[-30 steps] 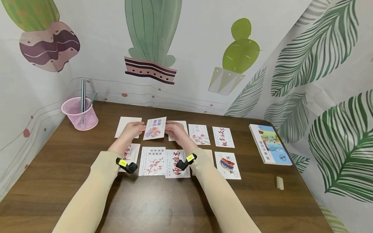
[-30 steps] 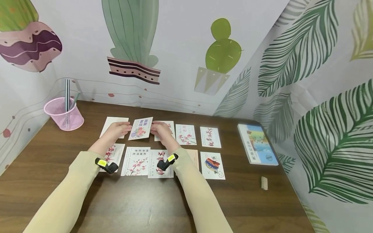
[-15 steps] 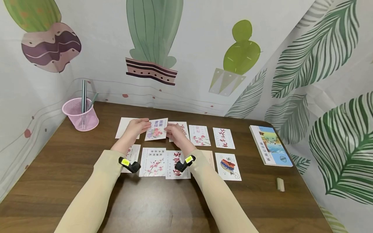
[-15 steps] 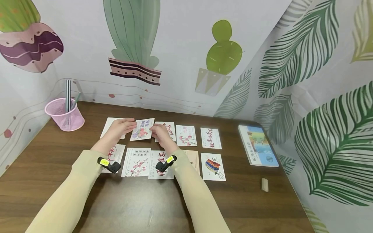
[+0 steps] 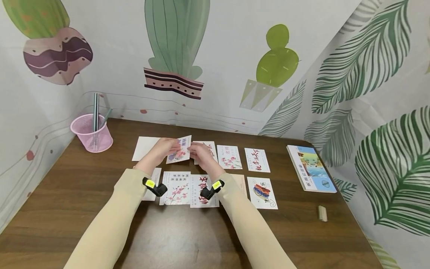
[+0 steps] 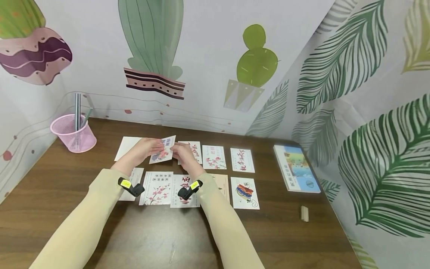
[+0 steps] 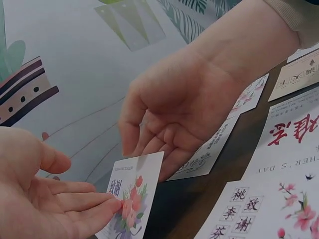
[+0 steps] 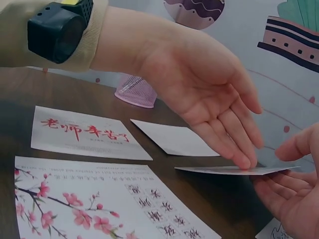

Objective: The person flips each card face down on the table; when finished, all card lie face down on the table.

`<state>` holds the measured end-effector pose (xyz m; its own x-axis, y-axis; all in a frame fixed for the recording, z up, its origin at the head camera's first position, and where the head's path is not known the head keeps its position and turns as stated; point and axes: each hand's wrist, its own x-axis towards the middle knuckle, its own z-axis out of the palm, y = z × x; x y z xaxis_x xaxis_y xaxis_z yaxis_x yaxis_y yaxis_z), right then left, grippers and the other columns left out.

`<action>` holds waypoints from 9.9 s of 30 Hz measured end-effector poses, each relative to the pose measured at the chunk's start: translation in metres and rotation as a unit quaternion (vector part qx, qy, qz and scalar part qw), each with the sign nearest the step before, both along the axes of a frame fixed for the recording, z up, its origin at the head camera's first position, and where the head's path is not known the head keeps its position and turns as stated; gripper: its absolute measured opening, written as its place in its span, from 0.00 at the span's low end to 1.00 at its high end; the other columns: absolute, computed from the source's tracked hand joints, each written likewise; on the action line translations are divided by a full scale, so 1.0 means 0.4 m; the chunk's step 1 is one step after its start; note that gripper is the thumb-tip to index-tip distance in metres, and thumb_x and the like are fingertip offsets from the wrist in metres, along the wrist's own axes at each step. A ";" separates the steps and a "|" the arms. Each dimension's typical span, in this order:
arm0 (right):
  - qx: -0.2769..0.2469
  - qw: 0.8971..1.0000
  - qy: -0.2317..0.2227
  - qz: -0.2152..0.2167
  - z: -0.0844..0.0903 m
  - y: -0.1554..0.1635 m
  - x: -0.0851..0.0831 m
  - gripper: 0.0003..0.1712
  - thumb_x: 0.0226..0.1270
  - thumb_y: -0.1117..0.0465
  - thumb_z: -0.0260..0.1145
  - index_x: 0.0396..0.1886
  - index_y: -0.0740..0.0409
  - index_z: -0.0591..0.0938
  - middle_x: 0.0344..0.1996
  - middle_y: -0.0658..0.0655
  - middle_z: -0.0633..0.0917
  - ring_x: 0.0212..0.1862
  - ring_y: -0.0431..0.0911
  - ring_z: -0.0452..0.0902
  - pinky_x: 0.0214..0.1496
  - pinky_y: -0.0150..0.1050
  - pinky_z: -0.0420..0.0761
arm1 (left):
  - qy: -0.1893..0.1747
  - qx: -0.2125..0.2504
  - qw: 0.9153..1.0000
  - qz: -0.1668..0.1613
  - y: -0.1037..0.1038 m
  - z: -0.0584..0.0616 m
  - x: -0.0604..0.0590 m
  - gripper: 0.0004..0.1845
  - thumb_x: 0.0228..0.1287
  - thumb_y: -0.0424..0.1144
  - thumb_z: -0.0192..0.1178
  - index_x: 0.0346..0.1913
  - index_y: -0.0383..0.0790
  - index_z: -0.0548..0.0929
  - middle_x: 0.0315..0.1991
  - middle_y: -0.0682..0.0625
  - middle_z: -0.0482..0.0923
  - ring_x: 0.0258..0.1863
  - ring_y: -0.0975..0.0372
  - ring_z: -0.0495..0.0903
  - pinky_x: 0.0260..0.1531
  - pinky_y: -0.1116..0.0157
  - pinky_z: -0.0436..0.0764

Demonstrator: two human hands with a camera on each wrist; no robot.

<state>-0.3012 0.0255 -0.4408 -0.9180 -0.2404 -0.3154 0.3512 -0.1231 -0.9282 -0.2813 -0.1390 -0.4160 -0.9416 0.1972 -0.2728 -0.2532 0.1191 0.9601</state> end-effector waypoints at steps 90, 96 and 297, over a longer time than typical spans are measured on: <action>0.016 0.998 0.011 0.060 -0.028 0.002 0.002 0.22 0.75 0.63 0.53 0.63 0.72 0.72 0.60 0.71 0.78 0.61 0.56 0.77 0.64 0.42 0.78 | -0.031 -0.066 0.995 0.068 -0.111 -0.019 -0.008 0.30 0.78 0.40 0.42 0.69 0.18 0.57 0.65 0.25 0.67 0.65 0.45 0.71 0.65 0.60 0.74; 0.018 0.998 0.010 0.059 -0.031 0.004 0.001 0.23 0.75 0.62 0.54 0.63 0.72 0.72 0.60 0.71 0.78 0.61 0.55 0.78 0.64 0.42 0.78 | -0.024 -0.049 0.997 0.061 -0.120 -0.014 -0.002 0.29 0.78 0.41 0.43 0.70 0.21 0.59 0.65 0.26 0.68 0.62 0.51 0.76 0.63 0.61 0.75; 0.027 0.999 0.010 0.015 -0.024 0.209 0.012 0.31 0.81 0.51 0.44 0.66 0.74 0.68 0.61 0.75 0.74 0.64 0.60 0.73 0.67 0.44 0.75 | -0.009 -0.035 0.996 0.085 0.126 -0.044 -0.015 0.22 0.69 0.29 0.54 0.64 0.24 0.72 0.62 0.32 0.73 0.59 0.50 0.76 0.62 0.62 0.78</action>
